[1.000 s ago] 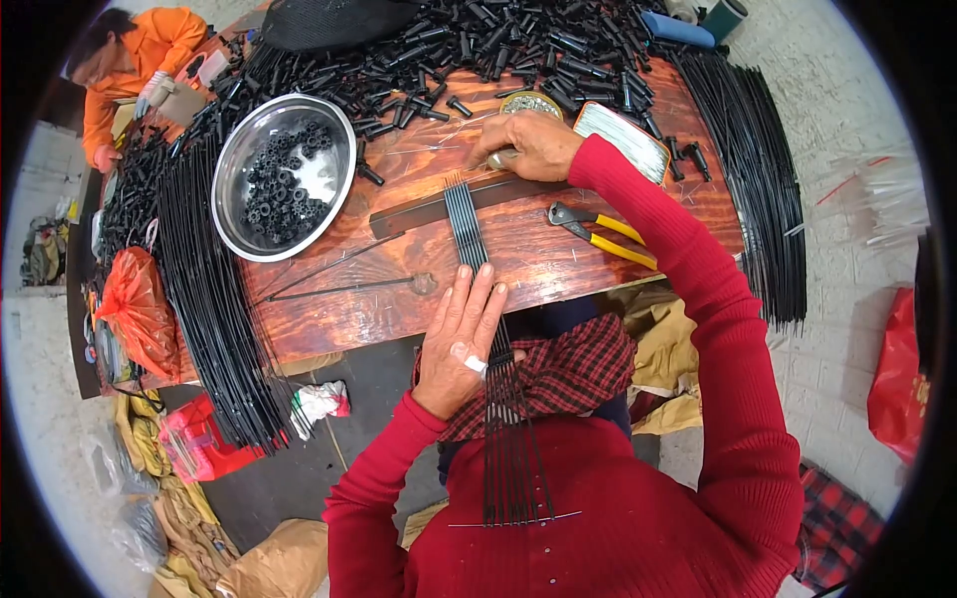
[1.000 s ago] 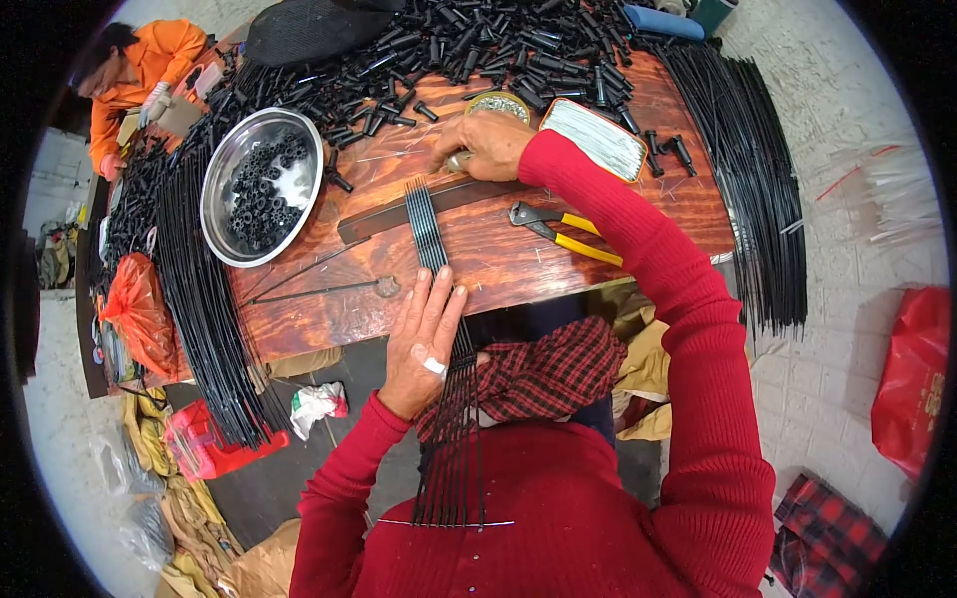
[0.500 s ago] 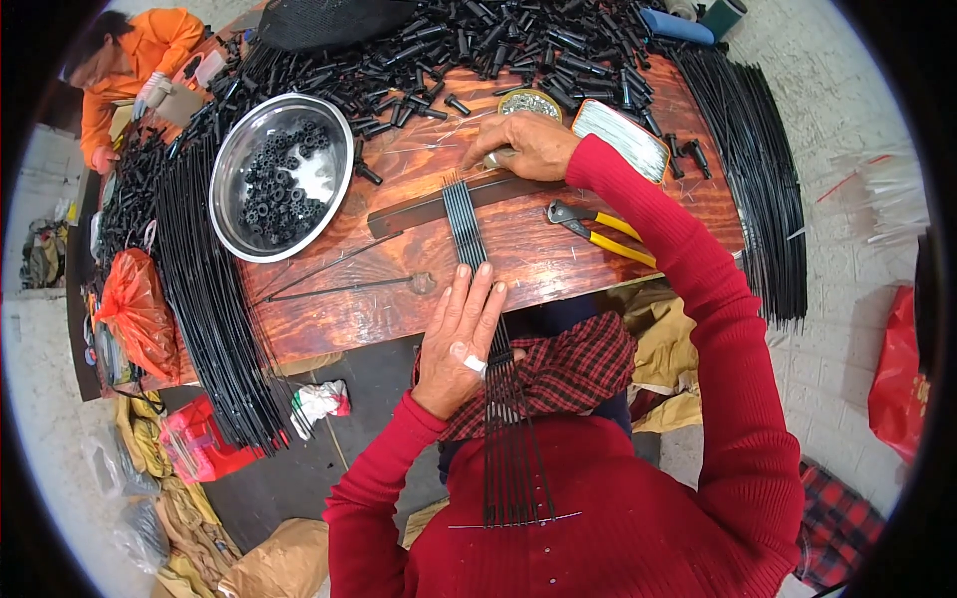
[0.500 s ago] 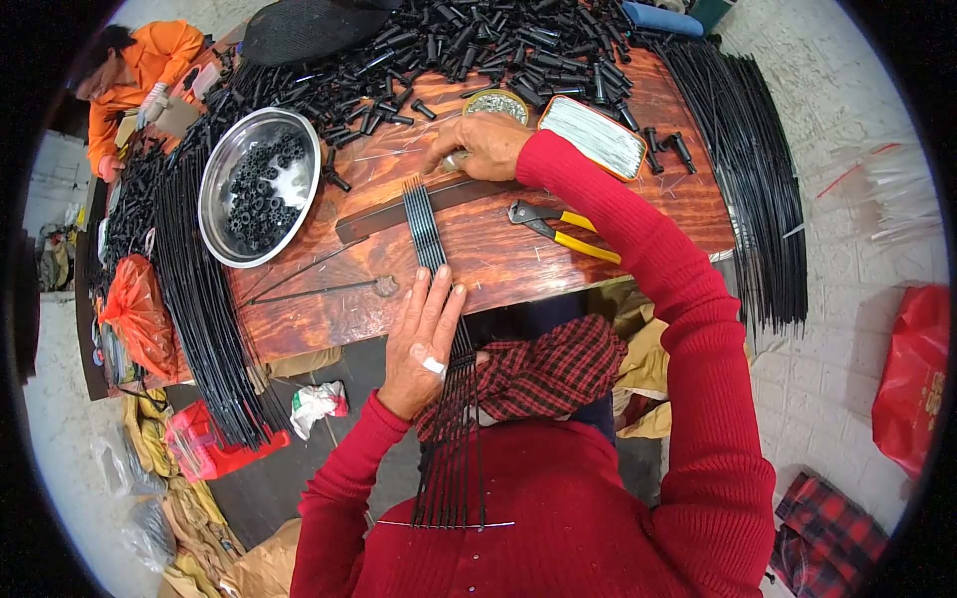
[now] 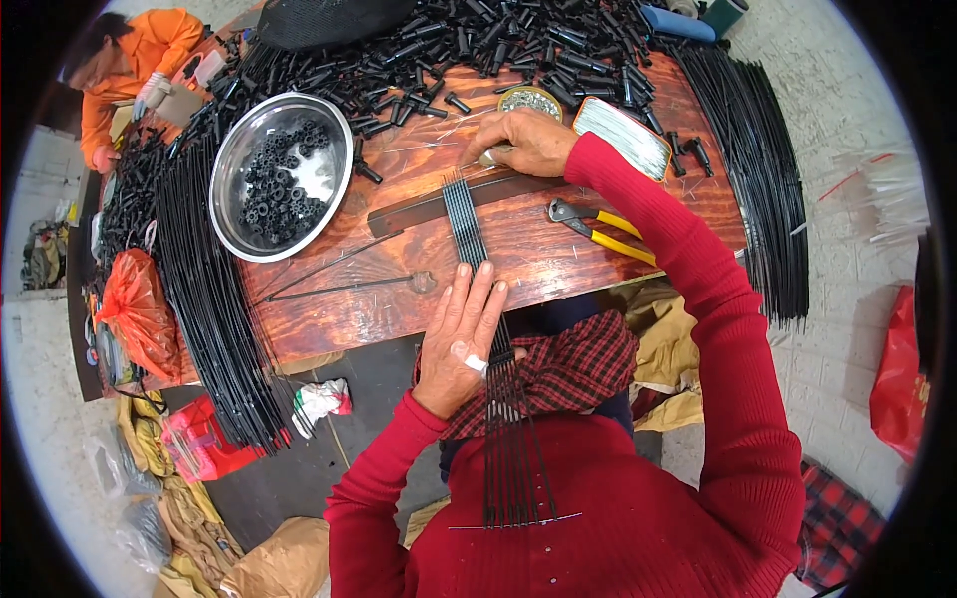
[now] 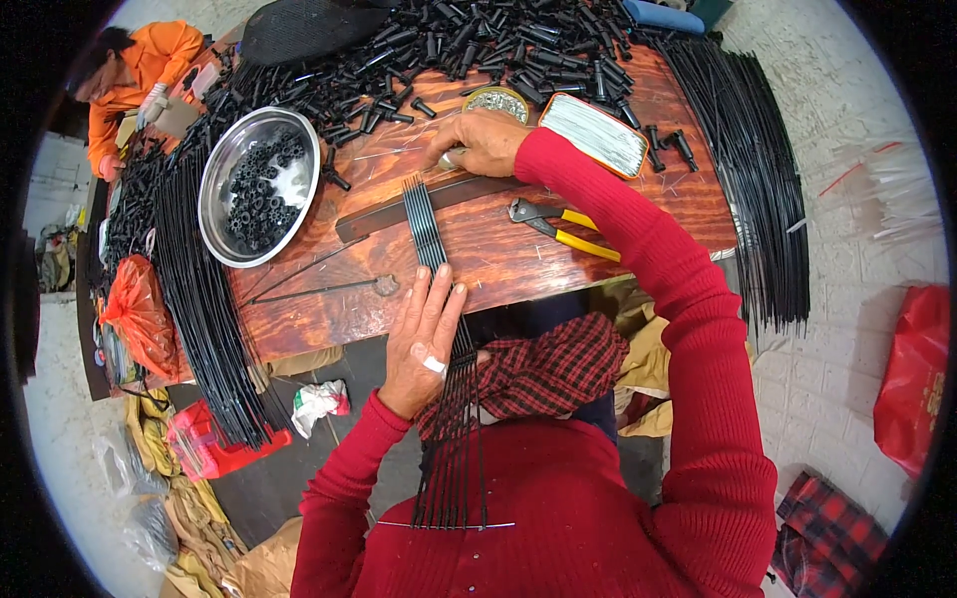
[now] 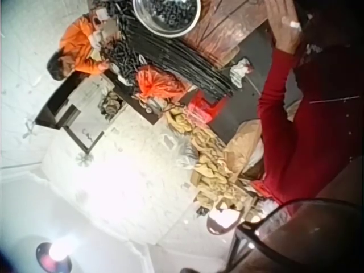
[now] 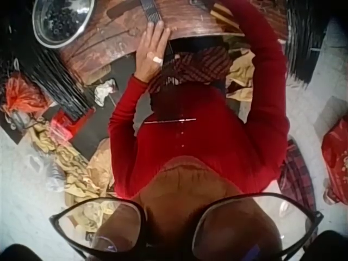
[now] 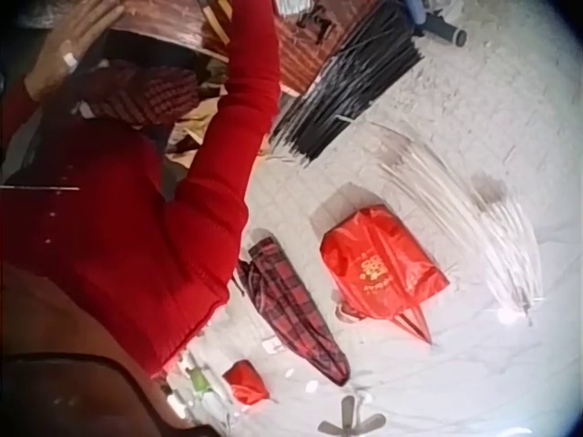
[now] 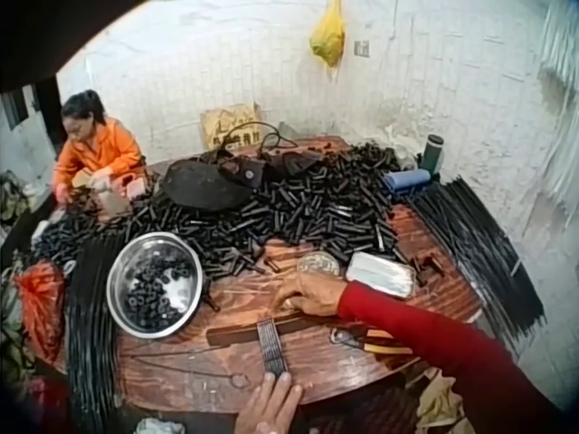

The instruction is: Assembling black wire racks by threading thin rods through a circular base and securing components.

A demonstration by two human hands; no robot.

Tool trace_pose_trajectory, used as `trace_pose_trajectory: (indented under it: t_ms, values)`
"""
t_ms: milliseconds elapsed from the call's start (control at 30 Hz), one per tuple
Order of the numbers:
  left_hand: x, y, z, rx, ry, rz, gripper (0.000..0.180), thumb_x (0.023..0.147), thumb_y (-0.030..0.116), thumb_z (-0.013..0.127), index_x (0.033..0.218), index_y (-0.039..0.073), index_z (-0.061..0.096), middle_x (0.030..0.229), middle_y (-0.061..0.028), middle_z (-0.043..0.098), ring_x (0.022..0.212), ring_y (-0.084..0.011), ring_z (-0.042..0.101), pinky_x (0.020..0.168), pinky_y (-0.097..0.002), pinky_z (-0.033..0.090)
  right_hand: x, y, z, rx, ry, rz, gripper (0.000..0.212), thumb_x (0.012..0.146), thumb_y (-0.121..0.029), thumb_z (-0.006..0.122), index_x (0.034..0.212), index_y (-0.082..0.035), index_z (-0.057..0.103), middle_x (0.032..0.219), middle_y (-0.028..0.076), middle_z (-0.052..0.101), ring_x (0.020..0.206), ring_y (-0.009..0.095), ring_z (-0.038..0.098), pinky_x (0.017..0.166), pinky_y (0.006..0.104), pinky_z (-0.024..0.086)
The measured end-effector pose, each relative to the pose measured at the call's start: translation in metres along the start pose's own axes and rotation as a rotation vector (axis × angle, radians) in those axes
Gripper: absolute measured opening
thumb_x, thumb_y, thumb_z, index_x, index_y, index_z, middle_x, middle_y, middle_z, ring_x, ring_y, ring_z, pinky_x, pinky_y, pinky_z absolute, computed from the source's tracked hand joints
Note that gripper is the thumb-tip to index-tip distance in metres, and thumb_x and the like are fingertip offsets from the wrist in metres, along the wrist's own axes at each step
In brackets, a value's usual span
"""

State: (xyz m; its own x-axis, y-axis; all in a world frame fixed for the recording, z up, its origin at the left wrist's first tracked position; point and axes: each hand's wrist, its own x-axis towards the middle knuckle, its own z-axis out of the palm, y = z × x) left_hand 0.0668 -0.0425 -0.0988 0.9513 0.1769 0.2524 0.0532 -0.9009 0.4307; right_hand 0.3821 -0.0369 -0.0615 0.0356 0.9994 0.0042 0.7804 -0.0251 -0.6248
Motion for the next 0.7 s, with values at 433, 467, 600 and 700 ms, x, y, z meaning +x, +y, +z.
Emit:
trace_pose_trajectory:
  t_ms: [433,467,600,700]
  values:
    - [0.000,0.000,-0.001,-0.017,0.003,-0.002,0.084,0.085,0.050,0.068,0.151,0.005,0.041,0.161,-0.0179,0.033,0.149,-0.0406,0.029,0.117,-0.0530,0.032,0.005,-0.006,0.007,-0.014,0.059,-0.003,0.019,0.089,-0.014,0.069,0.106,-0.011,0.077,0.108,0.013,0.072,0.102,0.031,0.067,0.090,0.0418,0.052]
    - [0.000,0.000,-0.001,-0.014,0.001,-0.002,0.085,0.085,0.051,0.068,0.151,0.005,0.041,0.161,-0.0179,0.033,0.149,-0.0407,0.029,0.117,-0.0532,0.032,0.005,-0.006,0.008,-0.015,0.069,-0.018,0.019,0.089,-0.014,0.069,0.106,-0.010,0.076,0.108,0.013,0.072,0.102,0.031,0.067,0.090,0.0419,0.052]
    - [0.001,0.001,-0.001,-0.016,-0.004,-0.004,0.085,0.085,0.051,0.068,0.151,0.004,0.041,0.161,-0.0182,0.033,0.148,-0.0410,0.029,0.117,-0.0534,0.033,0.005,-0.010,0.010,-0.044,0.086,-0.002,0.018,0.088,-0.013,0.070,0.104,-0.009,0.076,0.107,0.014,0.072,0.102,0.031,0.067,0.089,0.0420,0.052]
    - [0.001,0.001,-0.001,-0.010,-0.001,-0.003,0.086,0.084,0.051,0.068,0.151,0.005,0.041,0.160,-0.0183,0.033,0.148,-0.0411,0.029,0.116,-0.0535,0.033,0.006,-0.014,0.009,-0.014,0.069,0.003,0.019,0.088,-0.009,0.070,0.106,-0.008,0.074,0.104,0.013,0.072,0.100,0.031,0.067,0.089,0.0418,0.052]
